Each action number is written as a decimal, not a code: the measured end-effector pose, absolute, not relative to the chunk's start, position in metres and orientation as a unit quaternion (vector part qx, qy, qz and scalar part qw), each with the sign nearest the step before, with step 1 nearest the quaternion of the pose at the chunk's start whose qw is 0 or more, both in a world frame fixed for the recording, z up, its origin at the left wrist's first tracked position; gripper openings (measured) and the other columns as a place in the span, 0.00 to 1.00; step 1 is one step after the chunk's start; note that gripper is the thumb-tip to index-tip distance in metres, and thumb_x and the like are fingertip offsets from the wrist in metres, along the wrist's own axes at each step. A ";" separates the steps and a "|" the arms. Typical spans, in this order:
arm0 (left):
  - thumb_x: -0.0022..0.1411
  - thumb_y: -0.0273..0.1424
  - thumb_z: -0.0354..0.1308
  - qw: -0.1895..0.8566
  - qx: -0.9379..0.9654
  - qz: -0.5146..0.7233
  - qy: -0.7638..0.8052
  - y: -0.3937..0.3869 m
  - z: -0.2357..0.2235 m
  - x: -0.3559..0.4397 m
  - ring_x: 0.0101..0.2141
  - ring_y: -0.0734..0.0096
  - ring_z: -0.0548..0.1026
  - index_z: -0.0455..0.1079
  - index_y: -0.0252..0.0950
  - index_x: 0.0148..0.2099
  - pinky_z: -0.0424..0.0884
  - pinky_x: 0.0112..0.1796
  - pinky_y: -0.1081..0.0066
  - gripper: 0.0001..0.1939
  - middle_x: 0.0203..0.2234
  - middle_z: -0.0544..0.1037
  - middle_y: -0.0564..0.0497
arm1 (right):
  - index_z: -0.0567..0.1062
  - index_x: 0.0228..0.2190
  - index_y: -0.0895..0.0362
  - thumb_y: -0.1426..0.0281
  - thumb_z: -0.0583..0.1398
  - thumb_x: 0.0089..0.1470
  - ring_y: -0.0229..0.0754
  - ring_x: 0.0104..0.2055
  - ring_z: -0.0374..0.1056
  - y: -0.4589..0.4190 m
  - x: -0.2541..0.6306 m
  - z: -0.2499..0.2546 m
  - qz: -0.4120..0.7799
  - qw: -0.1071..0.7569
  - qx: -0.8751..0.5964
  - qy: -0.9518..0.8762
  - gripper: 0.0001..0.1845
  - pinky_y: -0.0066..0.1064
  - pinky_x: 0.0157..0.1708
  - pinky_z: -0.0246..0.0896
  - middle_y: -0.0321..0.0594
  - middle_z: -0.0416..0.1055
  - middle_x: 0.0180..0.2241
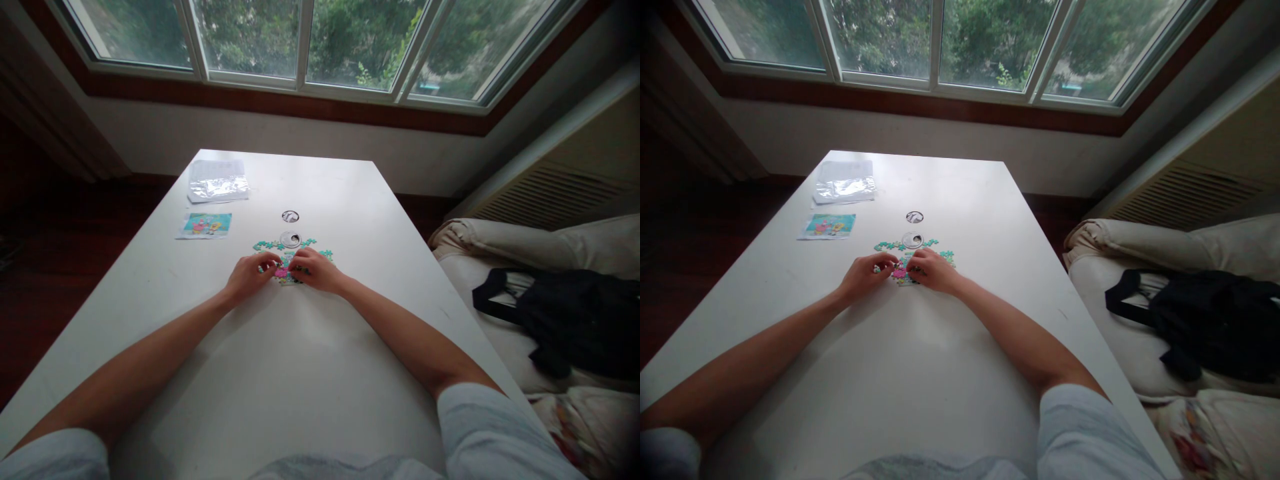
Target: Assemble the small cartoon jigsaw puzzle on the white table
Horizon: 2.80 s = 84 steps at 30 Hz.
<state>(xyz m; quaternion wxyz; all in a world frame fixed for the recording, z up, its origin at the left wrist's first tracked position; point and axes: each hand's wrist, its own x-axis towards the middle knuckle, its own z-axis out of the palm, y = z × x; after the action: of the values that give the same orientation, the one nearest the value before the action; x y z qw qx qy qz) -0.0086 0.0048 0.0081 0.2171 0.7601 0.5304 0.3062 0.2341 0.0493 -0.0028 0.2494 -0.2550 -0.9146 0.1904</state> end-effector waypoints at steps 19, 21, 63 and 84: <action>0.62 0.37 0.61 0.228 0.750 0.274 0.558 -0.003 0.013 -0.001 0.31 0.69 0.77 0.77 0.42 0.37 0.70 0.36 0.70 0.06 0.32 0.83 0.56 | 0.80 0.38 0.56 0.69 0.62 0.63 0.45 0.44 0.64 0.049 0.234 -0.002 0.187 0.242 -0.259 -0.916 0.05 0.36 0.46 0.60 0.44 0.71 0.39; 0.62 0.37 0.61 0.223 0.751 0.277 0.557 -0.004 0.013 0.000 0.29 0.70 0.76 0.77 0.42 0.38 0.69 0.33 0.71 0.06 0.30 0.82 0.56 | 0.80 0.39 0.55 0.68 0.62 0.63 0.45 0.44 0.64 0.050 0.234 -0.003 0.186 0.241 -0.261 -0.916 0.06 0.36 0.46 0.60 0.44 0.71 0.39; 0.63 0.44 0.59 0.271 0.753 0.210 0.562 0.000 0.022 -0.007 0.30 0.70 0.75 0.82 0.43 0.42 0.65 0.32 0.73 0.15 0.32 0.83 0.55 | 0.79 0.39 0.56 0.70 0.61 0.64 0.44 0.43 0.64 0.050 0.234 -0.007 0.178 0.247 -0.262 -0.916 0.06 0.35 0.46 0.60 0.43 0.71 0.38; 0.61 0.37 0.59 0.231 0.779 0.192 0.550 -0.003 0.021 -0.005 0.31 0.70 0.75 0.78 0.41 0.38 0.64 0.33 0.72 0.09 0.32 0.82 0.55 | 0.79 0.41 0.54 0.67 0.64 0.61 0.46 0.45 0.63 0.052 0.234 -0.008 0.167 0.231 -0.252 -0.925 0.07 0.36 0.47 0.59 0.44 0.70 0.40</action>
<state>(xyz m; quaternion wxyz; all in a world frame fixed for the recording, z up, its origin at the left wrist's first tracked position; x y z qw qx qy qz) -0.0051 -0.0035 0.0206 0.2311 0.7791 0.5503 0.1917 0.2341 0.0517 -0.0083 0.2311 -0.2522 -0.9247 0.1669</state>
